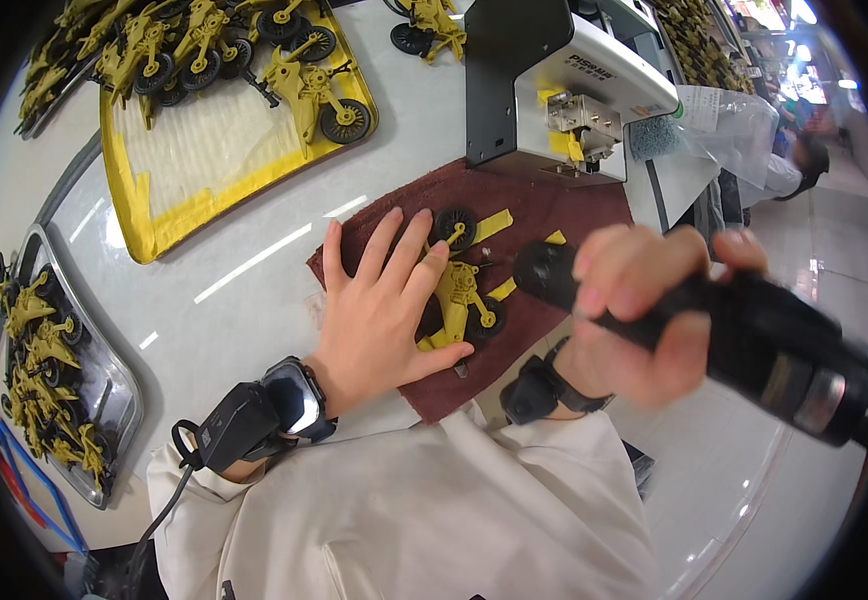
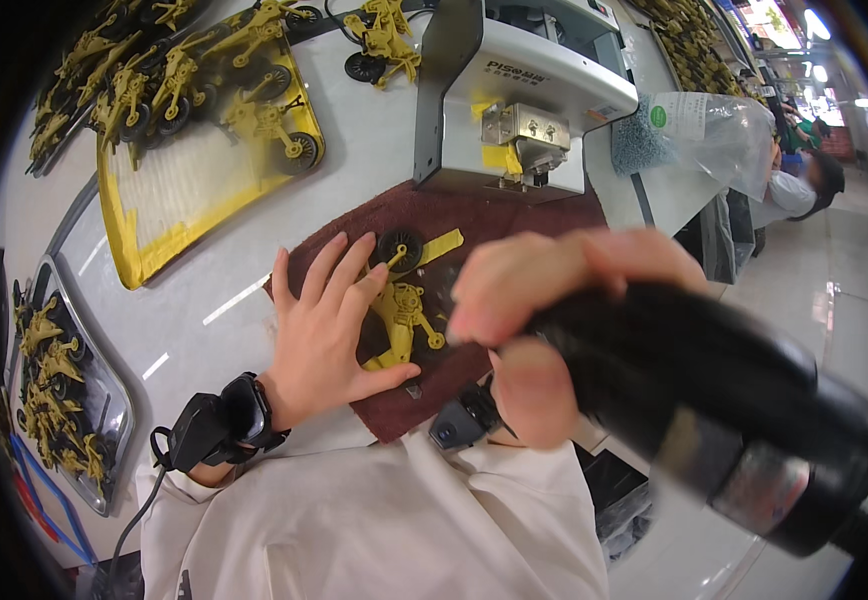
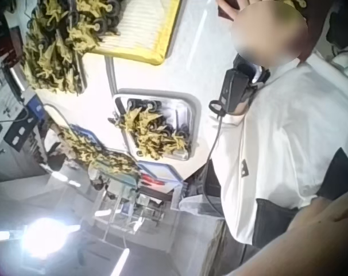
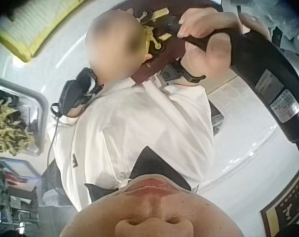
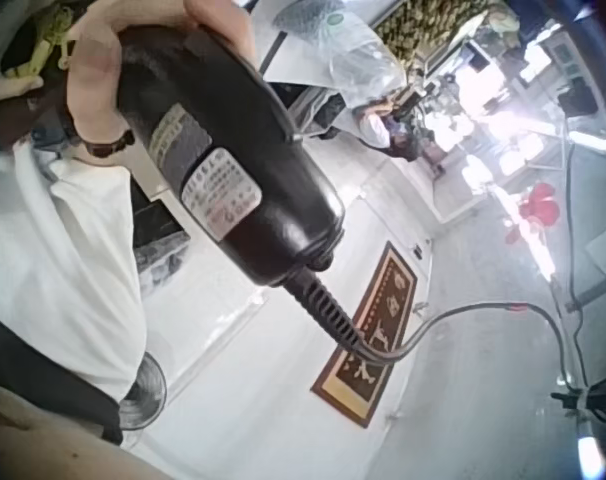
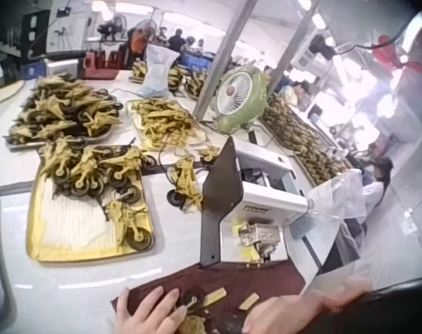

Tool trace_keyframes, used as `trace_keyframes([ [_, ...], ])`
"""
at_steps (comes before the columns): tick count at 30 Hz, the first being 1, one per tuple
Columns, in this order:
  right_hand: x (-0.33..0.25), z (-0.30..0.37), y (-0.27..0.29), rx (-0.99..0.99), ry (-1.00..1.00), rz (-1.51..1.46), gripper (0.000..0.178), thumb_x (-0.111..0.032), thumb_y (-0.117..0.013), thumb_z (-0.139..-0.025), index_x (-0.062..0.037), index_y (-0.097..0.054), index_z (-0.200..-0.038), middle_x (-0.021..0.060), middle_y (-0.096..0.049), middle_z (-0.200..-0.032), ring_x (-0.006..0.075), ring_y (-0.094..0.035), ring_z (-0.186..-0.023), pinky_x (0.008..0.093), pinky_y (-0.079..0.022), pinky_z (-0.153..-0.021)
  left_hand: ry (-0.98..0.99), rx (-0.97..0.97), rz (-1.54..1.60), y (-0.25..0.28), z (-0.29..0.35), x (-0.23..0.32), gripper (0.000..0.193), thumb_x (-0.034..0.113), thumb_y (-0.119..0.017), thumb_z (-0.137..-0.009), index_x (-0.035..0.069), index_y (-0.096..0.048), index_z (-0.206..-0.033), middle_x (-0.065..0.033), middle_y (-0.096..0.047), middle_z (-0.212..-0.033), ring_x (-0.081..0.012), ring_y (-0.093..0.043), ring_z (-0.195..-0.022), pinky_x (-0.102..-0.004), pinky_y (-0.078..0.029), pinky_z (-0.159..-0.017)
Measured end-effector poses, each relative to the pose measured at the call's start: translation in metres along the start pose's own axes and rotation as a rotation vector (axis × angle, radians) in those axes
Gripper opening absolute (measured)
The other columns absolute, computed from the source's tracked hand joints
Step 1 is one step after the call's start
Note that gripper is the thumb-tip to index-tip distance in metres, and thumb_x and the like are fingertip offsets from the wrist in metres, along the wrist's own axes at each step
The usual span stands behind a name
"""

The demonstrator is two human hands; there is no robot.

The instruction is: The worker uses an electric screwdriver to attach wheels and chassis components to yellow toy motorcycle frames on a production line.

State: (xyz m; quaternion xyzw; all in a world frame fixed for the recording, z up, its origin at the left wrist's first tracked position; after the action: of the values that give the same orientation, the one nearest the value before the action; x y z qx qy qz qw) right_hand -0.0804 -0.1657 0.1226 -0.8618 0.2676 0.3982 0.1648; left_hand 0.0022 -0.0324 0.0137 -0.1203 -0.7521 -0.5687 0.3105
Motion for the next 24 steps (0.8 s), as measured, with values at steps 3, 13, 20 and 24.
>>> trace_keyframes([
  [3,0.019,-0.007,-0.005,0.053,-0.027,0.056,0.046,-0.024,-0.052,-0.088,-0.0017,-0.034,-0.124,0.0076,-0.049,-0.067,0.0198,-0.047,-0.048,0.0371,-0.042,-0.053,0.000,0.000,-0.002,-0.001,0.000,0.000,0.081,0.054,-0.073,-0.063,0.004,-0.052,-0.123,-0.0153,-0.040,-0.138,-0.0332,-0.035,-0.130,-0.0649,-0.012,-0.105],
  [13,0.046,-0.012,-0.012,0.123,-0.247,0.071,0.033,-0.013,-0.051,-0.087,-0.0057,-0.037,-0.116,0.0050,-0.047,-0.066,0.0167,-0.046,-0.050,0.0341,-0.042,-0.056,0.016,-0.018,0.043,-0.003,-0.001,-0.003,0.087,0.058,-0.073,-0.060,0.004,-0.049,-0.123,-0.0152,-0.040,-0.139,-0.0353,-0.034,-0.130,-0.0649,-0.010,-0.105],
  [20,0.048,-0.009,-0.007,-0.031,-0.250,0.244,0.035,-0.005,-0.054,-0.081,-0.0067,-0.037,-0.112,0.0062,-0.048,-0.067,0.0173,-0.047,-0.051,0.0344,-0.042,-0.055,0.036,-0.048,0.044,-0.001,-0.007,-0.001,0.085,0.053,-0.074,-0.060,0.011,-0.048,-0.129,-0.0136,-0.042,-0.136,-0.0321,-0.036,-0.129,-0.0632,-0.016,-0.104],
  [24,0.041,-0.004,-0.007,0.019,-0.070,-0.136,0.034,-0.002,-0.064,-0.081,0.0025,-0.043,-0.107,0.0095,-0.060,-0.072,0.0154,-0.058,-0.060,0.0288,-0.049,-0.058,0.032,-0.047,0.021,0.000,-0.006,-0.004,0.084,0.053,-0.074,-0.059,0.013,-0.049,-0.129,-0.0133,-0.043,-0.135,-0.0326,-0.037,-0.127,-0.0630,-0.017,-0.103],
])
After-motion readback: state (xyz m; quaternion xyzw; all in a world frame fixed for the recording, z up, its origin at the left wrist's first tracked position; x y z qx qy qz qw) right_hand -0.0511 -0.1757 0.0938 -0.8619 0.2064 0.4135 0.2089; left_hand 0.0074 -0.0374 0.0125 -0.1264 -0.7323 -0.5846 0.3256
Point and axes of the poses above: each hand's wrist, its own z-axis away from the middle knuckle, its own y-axis out of the back of the hand, x = y × z, the point moved 3 cm from there along -z, towards the middle knuckle
